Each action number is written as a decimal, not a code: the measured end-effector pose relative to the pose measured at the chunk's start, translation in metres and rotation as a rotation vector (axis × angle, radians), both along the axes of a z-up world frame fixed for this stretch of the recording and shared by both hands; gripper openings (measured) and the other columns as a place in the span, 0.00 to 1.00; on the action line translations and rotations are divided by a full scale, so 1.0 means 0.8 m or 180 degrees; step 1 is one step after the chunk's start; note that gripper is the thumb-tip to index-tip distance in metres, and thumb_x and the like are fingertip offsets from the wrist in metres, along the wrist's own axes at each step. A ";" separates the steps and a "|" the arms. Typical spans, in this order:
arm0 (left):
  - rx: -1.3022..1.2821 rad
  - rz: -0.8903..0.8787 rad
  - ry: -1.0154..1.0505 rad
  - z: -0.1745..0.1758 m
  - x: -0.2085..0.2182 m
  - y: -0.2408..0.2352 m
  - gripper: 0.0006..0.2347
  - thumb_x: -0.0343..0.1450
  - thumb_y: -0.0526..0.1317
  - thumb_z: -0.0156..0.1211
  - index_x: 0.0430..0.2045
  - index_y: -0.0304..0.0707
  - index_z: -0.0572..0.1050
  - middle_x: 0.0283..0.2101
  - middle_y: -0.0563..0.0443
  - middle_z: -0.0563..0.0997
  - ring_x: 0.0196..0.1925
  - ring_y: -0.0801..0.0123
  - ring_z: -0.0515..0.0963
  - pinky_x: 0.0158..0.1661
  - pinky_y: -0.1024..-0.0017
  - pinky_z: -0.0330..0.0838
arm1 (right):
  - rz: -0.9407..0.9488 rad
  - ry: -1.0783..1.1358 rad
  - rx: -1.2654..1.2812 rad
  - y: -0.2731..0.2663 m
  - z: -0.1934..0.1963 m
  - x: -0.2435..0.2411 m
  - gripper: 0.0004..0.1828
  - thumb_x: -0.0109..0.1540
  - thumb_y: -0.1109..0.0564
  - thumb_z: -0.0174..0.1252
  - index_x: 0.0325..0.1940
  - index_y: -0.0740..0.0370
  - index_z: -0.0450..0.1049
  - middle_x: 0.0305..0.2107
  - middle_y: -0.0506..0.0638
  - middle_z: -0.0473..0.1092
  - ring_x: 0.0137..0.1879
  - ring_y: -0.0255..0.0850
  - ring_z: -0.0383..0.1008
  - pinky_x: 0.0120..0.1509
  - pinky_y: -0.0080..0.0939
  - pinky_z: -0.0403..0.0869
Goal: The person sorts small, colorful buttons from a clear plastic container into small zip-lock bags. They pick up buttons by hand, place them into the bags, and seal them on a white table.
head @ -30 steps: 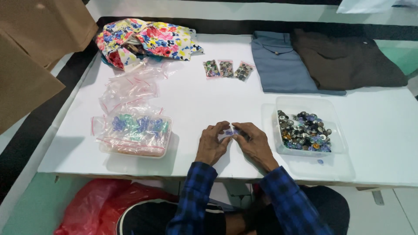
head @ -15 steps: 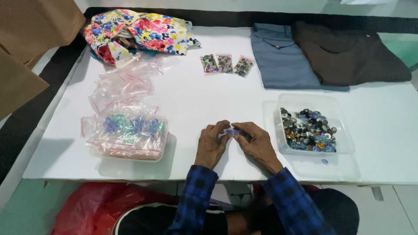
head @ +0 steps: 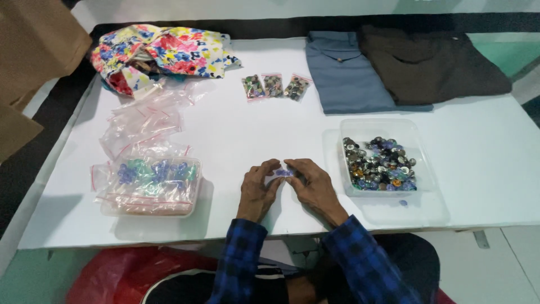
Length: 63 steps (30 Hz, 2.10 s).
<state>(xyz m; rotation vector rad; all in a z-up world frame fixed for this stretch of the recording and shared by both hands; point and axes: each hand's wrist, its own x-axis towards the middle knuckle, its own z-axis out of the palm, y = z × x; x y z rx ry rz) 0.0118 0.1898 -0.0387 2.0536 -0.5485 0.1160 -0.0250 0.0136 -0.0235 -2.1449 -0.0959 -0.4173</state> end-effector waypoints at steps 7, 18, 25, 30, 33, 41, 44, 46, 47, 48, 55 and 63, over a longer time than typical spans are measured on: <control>-0.0068 0.0251 -0.0626 0.009 -0.014 -0.013 0.19 0.65 0.33 0.66 0.50 0.48 0.75 0.50 0.52 0.84 0.47 0.60 0.83 0.52 0.59 0.73 | 0.0000 -0.0704 -0.0265 0.011 0.008 -0.025 0.24 0.61 0.61 0.62 0.62 0.60 0.73 0.50 0.58 0.73 0.50 0.55 0.78 0.52 0.53 0.79; -0.0060 -0.0306 -0.1968 0.087 -0.016 -0.151 0.08 0.70 0.40 0.67 0.41 0.51 0.79 0.40 0.60 0.85 0.47 0.68 0.84 0.55 0.67 0.69 | -0.0806 0.0230 -0.1822 -0.186 0.127 -0.044 0.10 0.65 0.57 0.58 0.47 0.55 0.82 0.37 0.53 0.79 0.43 0.57 0.81 0.47 0.55 0.79; 0.1246 -0.0631 -0.1672 0.038 0.038 -0.227 0.09 0.69 0.41 0.58 0.42 0.58 0.74 0.34 0.62 0.83 0.41 0.67 0.84 0.56 0.61 0.65 | -0.0598 0.1734 -0.2990 -0.257 0.055 0.053 0.17 0.55 0.46 0.66 0.45 0.50 0.85 0.35 0.55 0.81 0.46 0.57 0.82 0.49 0.55 0.79; 0.1336 -0.0832 -0.0803 0.075 0.029 -0.224 0.10 0.69 0.35 0.58 0.42 0.51 0.76 0.35 0.56 0.83 0.45 0.59 0.83 0.54 0.61 0.69 | -0.0339 0.1403 -0.2808 -0.240 0.065 0.055 0.12 0.54 0.57 0.57 0.36 0.66 0.82 0.27 0.62 0.79 0.39 0.62 0.82 0.41 0.55 0.77; 0.1136 -0.0772 -0.0366 0.076 0.035 -0.229 0.11 0.69 0.36 0.59 0.45 0.50 0.75 0.38 0.55 0.84 0.47 0.58 0.83 0.54 0.59 0.69 | -0.0179 0.1811 -0.1732 -0.222 0.136 0.036 0.15 0.57 0.54 0.59 0.44 0.59 0.84 0.34 0.60 0.81 0.49 0.63 0.81 0.52 0.57 0.76; 0.0715 -0.0550 -0.0353 0.096 0.025 -0.231 0.11 0.67 0.44 0.65 0.42 0.52 0.77 0.34 0.60 0.86 0.42 0.57 0.85 0.55 0.61 0.67 | 0.0089 0.1693 -0.0177 -0.237 0.151 0.022 0.08 0.58 0.59 0.60 0.39 0.62 0.80 0.27 0.58 0.80 0.33 0.47 0.82 0.38 0.43 0.80; 0.0829 -0.0471 -0.0482 0.085 0.026 -0.231 0.08 0.67 0.44 0.65 0.38 0.55 0.77 0.32 0.63 0.86 0.42 0.59 0.85 0.56 0.63 0.63 | 0.0193 0.1766 0.0285 -0.224 0.148 0.013 0.08 0.61 0.62 0.57 0.40 0.66 0.80 0.31 0.60 0.80 0.34 0.46 0.81 0.37 0.40 0.81; 0.0846 -0.0459 -0.0500 0.076 0.028 -0.232 0.07 0.67 0.45 0.66 0.36 0.55 0.78 0.32 0.62 0.87 0.41 0.57 0.85 0.56 0.62 0.63 | 0.0185 0.1860 0.0589 -0.221 0.149 0.010 0.09 0.64 0.63 0.54 0.41 0.69 0.80 0.32 0.60 0.79 0.34 0.44 0.80 0.37 0.38 0.81; 0.0942 -0.0413 -0.0660 0.072 0.028 -0.234 0.06 0.68 0.44 0.66 0.36 0.56 0.78 0.31 0.62 0.86 0.40 0.59 0.85 0.56 0.63 0.62 | 0.0176 0.1806 0.0334 -0.225 0.150 0.011 0.09 0.63 0.64 0.55 0.41 0.70 0.80 0.32 0.63 0.79 0.34 0.46 0.81 0.36 0.39 0.82; 0.1039 -0.0366 -0.0819 0.067 0.029 -0.235 0.06 0.68 0.44 0.66 0.36 0.56 0.78 0.31 0.63 0.86 0.38 0.62 0.86 0.56 0.64 0.61 | 0.0168 0.1750 0.0080 -0.229 0.150 0.013 0.09 0.63 0.65 0.56 0.41 0.71 0.81 0.32 0.65 0.79 0.35 0.48 0.83 0.35 0.40 0.83; 0.1003 -0.0332 -0.0870 0.050 0.031 -0.245 0.05 0.72 0.42 0.61 0.39 0.51 0.79 0.35 0.58 0.86 0.41 0.63 0.83 0.55 0.66 0.57 | -0.0149 0.1668 -0.2726 -0.237 0.087 0.047 0.11 0.58 0.55 0.62 0.43 0.53 0.84 0.35 0.56 0.80 0.44 0.55 0.82 0.46 0.51 0.81; 0.1020 -0.0399 -0.0772 0.030 0.044 -0.246 0.05 0.71 0.43 0.61 0.37 0.61 0.75 0.32 0.68 0.83 0.41 0.72 0.83 0.56 0.64 0.60 | 0.0061 0.1545 -0.0575 -0.241 0.146 0.013 0.09 0.59 0.63 0.64 0.43 0.64 0.82 0.35 0.62 0.81 0.42 0.54 0.84 0.48 0.52 0.81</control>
